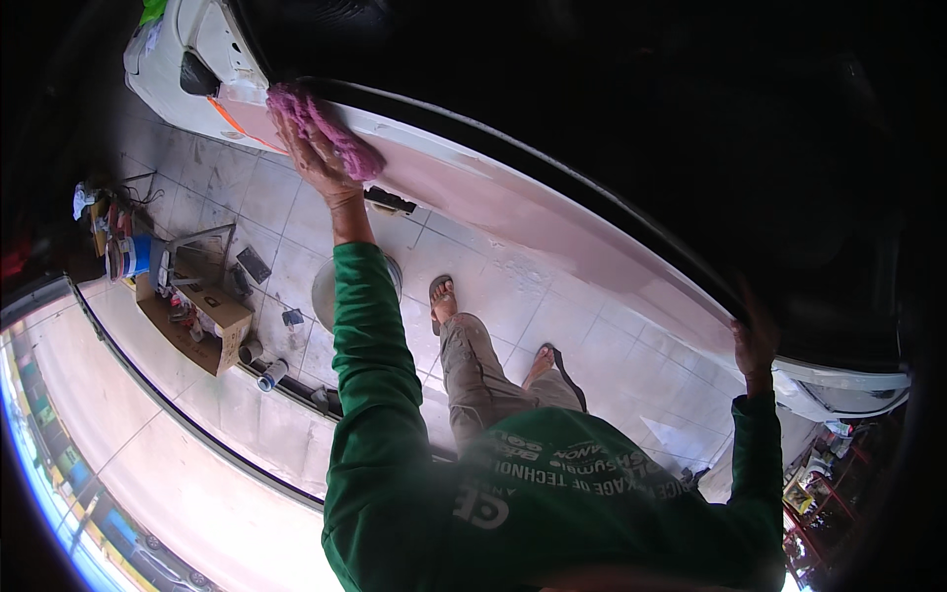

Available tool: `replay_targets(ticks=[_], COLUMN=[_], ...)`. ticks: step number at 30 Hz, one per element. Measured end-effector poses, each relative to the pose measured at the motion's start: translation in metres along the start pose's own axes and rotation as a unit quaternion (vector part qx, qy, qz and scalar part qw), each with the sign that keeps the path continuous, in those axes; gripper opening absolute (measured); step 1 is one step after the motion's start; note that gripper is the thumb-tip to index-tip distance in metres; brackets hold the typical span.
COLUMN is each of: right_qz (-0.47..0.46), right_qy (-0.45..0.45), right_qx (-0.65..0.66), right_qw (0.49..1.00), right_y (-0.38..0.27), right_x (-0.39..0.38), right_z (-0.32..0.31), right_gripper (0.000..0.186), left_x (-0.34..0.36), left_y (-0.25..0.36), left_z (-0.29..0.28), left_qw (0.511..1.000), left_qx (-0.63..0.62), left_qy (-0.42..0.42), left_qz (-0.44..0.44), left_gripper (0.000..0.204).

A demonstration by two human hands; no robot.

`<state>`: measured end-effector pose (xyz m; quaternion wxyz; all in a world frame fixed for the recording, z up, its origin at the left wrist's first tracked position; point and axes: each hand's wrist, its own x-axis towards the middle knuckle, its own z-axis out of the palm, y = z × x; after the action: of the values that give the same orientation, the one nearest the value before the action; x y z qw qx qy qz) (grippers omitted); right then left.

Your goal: The person sands the surface of a white car door with a sanding block and wipes the area with a pink cloth. The person repeatedly dips the sanding block into a bucket of water and continues sanding and wiping the door panel.

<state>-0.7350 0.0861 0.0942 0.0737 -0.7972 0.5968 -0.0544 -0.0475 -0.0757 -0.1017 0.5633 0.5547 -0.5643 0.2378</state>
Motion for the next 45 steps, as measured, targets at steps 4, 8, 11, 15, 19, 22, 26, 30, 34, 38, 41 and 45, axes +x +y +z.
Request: replay_targets(ticks=[4,8,11,15,19,22,26,30,34,38,41,45], right_qz=[-0.02,-0.021,0.013,0.024,-0.026,-0.056,0.022,0.001,0.016,0.0,0.014,-0.007], right_qy=[0.004,0.01,-0.011,-0.026,0.008,0.037,-0.007,0.039,-0.016,0.052,0.052,0.067], right_qx=[-0.015,-0.038,-0.029,-0.041,-0.051,-0.06,-0.07,-0.056,-0.041,-0.064,-0.09,-0.079], right_qw=[1.0,0.999,0.999,0.999,0.998,0.996,0.997,0.998,0.999,0.997,0.995,0.995], right_y=[0.002,0.001,0.006,0.005,0.003,0.001,0.013,0.022,-0.022,0.007,0.002,-0.011], right_x=[0.01,0.003,-0.003,-0.004,0.003,0.011,0.004,-0.001,0.007,-0.004,-0.012,-0.002], right_z=[0.003,0.0,0.003,0.003,0.003,0.003,0.003,0.009,0.006,0.013,-0.007,-0.007], right_gripper=[0.083,0.084,0.085,0.082,0.083,0.084,0.085,0.089,0.09,0.09,0.089,0.087], left_x=[-0.002,-0.023,-0.067,-0.153,-0.255,-0.315,-0.325,-0.326,-0.351,-0.259,-0.19,-0.144], left_y=[-0.103,-0.096,-0.068,0.068,0.307,0.487,0.617,0.618,0.517,0.411,0.32,0.181], left_z=[-0.004,0.008,0.011,0.031,0.059,0.066,0.047,0.033,0.004,-0.025,-0.053,-0.105], left_qw=[0.914,0.666,0.595,0.549,0.503,0.345,0.132,0.197,0.28,0.331,0.455,0.629], left_qx=[-0.166,-0.31,-0.357,-0.392,-0.335,-0.371,-0.429,-0.495,-0.51,-0.524,-0.532,-0.275], left_qy=[0.077,0.202,0.2,0.237,0.256,0.234,0.156,0.146,0.161,0.231,0.11,0.038], left_qz=[-0.363,-0.647,-0.692,-0.699,-0.754,-0.83,-0.88,-0.833,-0.797,-0.75,-0.706,-0.726], left_gripper=[0.063,0.068,0.068,0.069,0.089,0.091,0.041,0.038,0.025,0.023,0.031,0.04])
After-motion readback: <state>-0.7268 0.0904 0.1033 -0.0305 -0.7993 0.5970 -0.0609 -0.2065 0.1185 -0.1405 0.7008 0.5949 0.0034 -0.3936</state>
